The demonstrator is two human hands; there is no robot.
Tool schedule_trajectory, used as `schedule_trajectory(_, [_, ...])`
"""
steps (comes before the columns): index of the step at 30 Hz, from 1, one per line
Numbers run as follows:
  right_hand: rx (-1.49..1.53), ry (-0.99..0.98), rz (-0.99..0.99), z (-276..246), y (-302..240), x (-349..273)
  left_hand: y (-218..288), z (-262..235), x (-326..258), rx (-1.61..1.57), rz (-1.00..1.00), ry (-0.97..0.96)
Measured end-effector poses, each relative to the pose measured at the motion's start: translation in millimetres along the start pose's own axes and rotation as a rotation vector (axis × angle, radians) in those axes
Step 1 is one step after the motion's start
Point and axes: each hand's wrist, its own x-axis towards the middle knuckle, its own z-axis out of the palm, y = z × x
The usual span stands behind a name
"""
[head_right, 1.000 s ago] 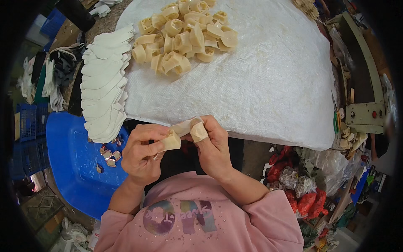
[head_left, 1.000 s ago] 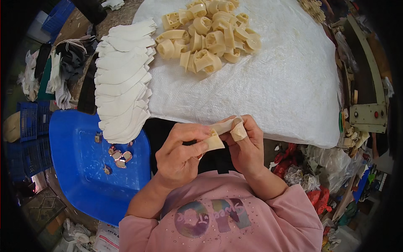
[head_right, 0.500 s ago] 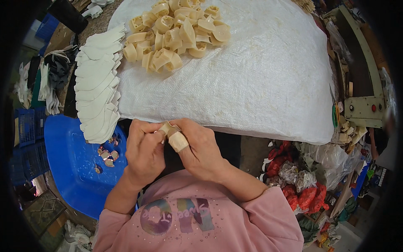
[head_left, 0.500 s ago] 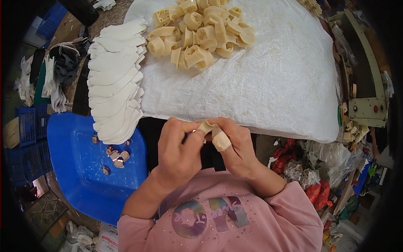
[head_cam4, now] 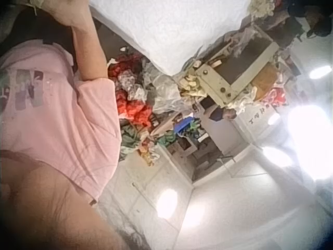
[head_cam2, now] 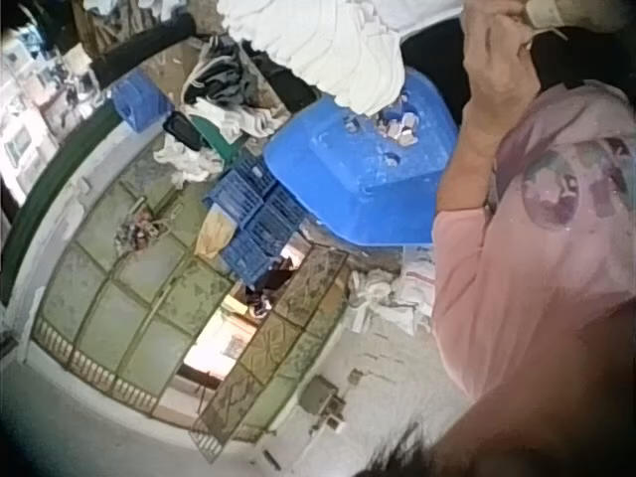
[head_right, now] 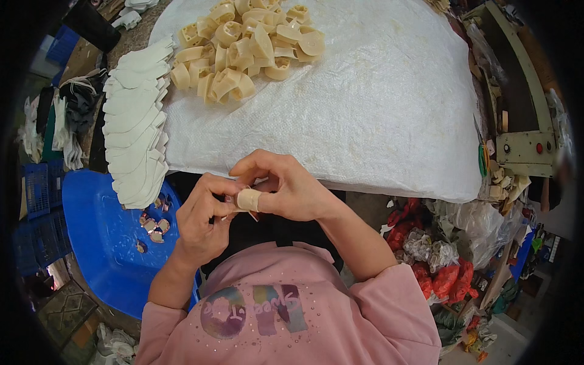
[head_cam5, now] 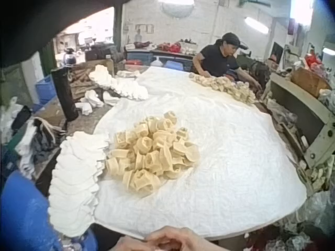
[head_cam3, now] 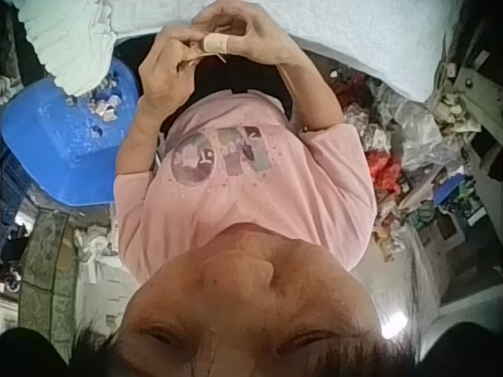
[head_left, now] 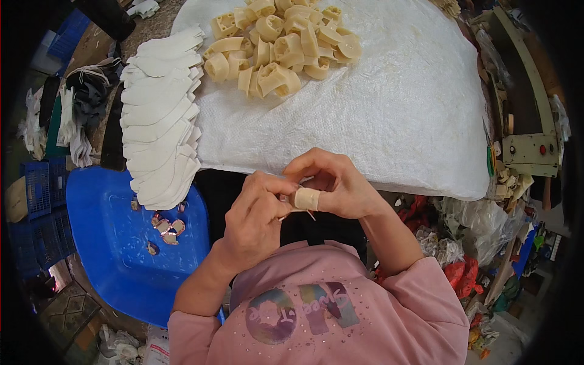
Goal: Manually assembling and trimming small plastic shoe components at a workbench.
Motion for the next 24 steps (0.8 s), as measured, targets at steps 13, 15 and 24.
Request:
schedule_trajectory(13, [-0.096, 0.137, -0.404, 7.6, 15.2, 6.9, 1.8, 11.8, 0.8, -0.598, -0.565, 0.383])
schedule_trajectory(15, [-0.275, 0.203, -0.422, 10.3, 11.3, 5.7, 3.0, 16.7, 2.1, -0.595, -0.522, 0.371])
schedule_trajectory(24, [-0.087, 0.245, -0.31, 13.4, 6.1, 8.3, 3.4, 11.2, 5.8, -0.502, -0.525, 0.267])
